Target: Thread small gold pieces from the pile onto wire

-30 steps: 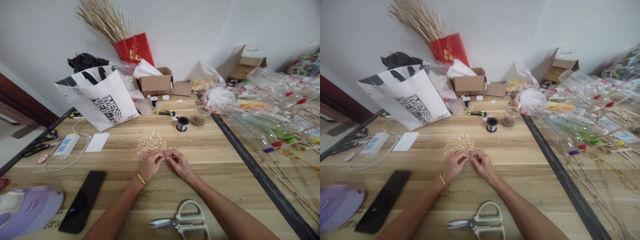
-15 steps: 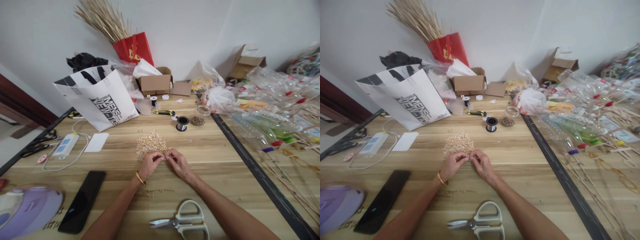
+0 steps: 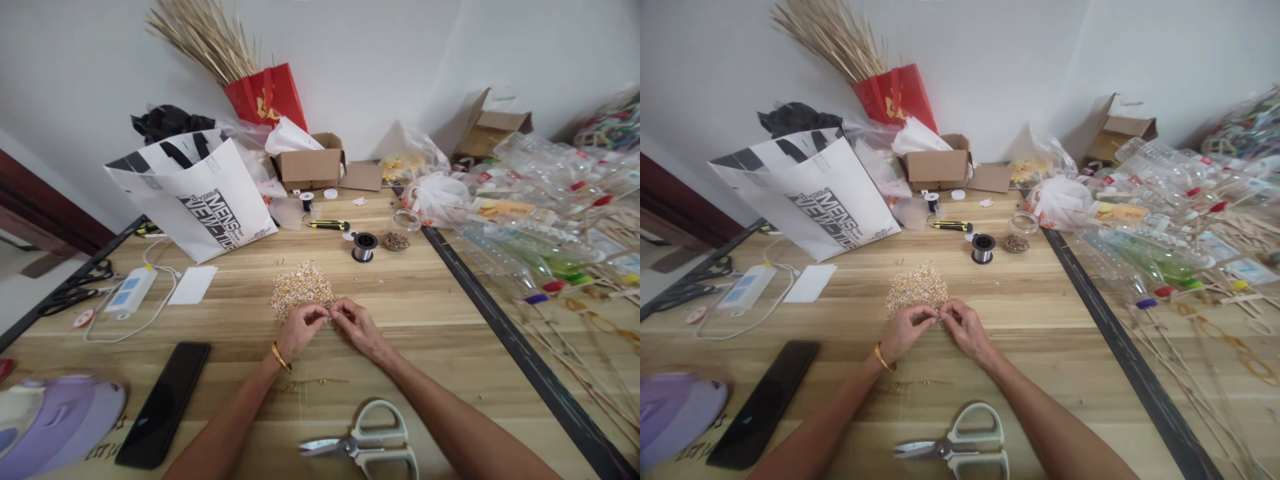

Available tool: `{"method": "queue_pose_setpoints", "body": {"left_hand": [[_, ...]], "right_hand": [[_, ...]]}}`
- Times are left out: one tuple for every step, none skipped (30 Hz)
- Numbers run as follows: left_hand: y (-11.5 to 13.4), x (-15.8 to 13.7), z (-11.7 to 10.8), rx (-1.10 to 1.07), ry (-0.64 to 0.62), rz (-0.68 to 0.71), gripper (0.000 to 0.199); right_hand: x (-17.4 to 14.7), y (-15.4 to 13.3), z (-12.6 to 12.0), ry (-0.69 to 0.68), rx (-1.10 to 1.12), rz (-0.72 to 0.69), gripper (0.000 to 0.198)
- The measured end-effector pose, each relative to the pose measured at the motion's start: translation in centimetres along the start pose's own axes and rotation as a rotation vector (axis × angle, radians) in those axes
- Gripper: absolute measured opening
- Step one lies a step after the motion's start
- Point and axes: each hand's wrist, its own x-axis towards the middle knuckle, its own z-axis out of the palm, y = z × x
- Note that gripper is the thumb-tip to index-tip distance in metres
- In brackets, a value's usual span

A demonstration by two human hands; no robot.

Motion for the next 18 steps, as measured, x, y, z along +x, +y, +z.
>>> {"method": "queue_pose_setpoints", "body": {"left_hand": [[-0.08,0.00,0.03,0.001,0.002,-0.001,0.008],[-0.15,0.01,0.06,0.000,0.003,-0.001,0.007],[-0.20,0.02,0.09,-0.002,0.006,0.000,0.007],[-0.24,0.03,0.12,-0.005,0.011,0.005,0.007],[-0.26,0.03,0.14,-0.008,0.015,0.011,0.006],[-0.26,0.03,0.17,-0.008,0.020,0.018,0.006],[-0.25,0.03,0.19,-0.006,0.024,0.024,0.006],[-0.25,0.01,0.21,-0.002,0.028,0.028,0.006],[-0.24,-0.01,0.22,0.002,0.032,0.031,0.006],[-0.24,-0.04,0.24,0.006,0.036,0.033,0.006],[-0.25,-0.07,0.25,0.012,0.042,0.035,0.007],[-0.26,-0.10,0.25,0.018,0.048,0.038,0.008],[-0.27,-0.12,0.25,0.026,0.053,0.041,0.008],[-0.27,-0.13,0.25,0.032,0.056,0.046,0.010],[-0.25,-0.13,0.24,0.039,0.056,0.050,0.011],[-0.23,-0.13,0.22,0.046,0.055,0.055,0.012],[-0.20,-0.13,0.20,0.052,0.053,0.060,0.013],[-0.15,-0.12,0.17,0.056,0.054,0.067,0.014]], "right_hand": [[0.01,-0.03,-0.01,0.000,0.002,0.004,0.021],[0.01,-0.05,-0.01,0.002,0.000,0.008,0.021],[0.01,-0.07,-0.02,0.006,-0.004,0.012,0.021],[0.01,-0.08,-0.03,0.009,-0.009,0.016,0.022],[0.01,-0.08,-0.03,0.010,-0.012,0.018,0.022],[0.01,-0.09,-0.03,0.009,-0.013,0.021,0.022],[0.02,-0.10,-0.03,0.008,-0.011,0.022,0.022],[0.02,-0.10,-0.02,0.006,-0.008,0.023,0.022],[0.02,-0.11,-0.02,0.004,-0.007,0.022,0.022],[0.03,-0.12,-0.01,0.004,-0.009,0.020,0.023],[0.03,-0.12,-0.01,0.004,-0.014,0.018,0.023],[0.04,-0.11,-0.01,0.006,-0.020,0.017,0.023],[0.04,-0.08,-0.02,0.007,-0.025,0.015,0.023],[0.05,-0.04,-0.02,0.008,-0.030,0.015,0.022],[0.06,0.01,-0.03,0.009,-0.032,0.014,0.022],[0.06,0.06,-0.03,0.010,-0.033,0.013,0.021],[0.07,0.10,-0.02,0.011,-0.032,0.012,0.021],[0.07,0.12,-0.02,0.012,-0.030,0.011,0.020]]}}
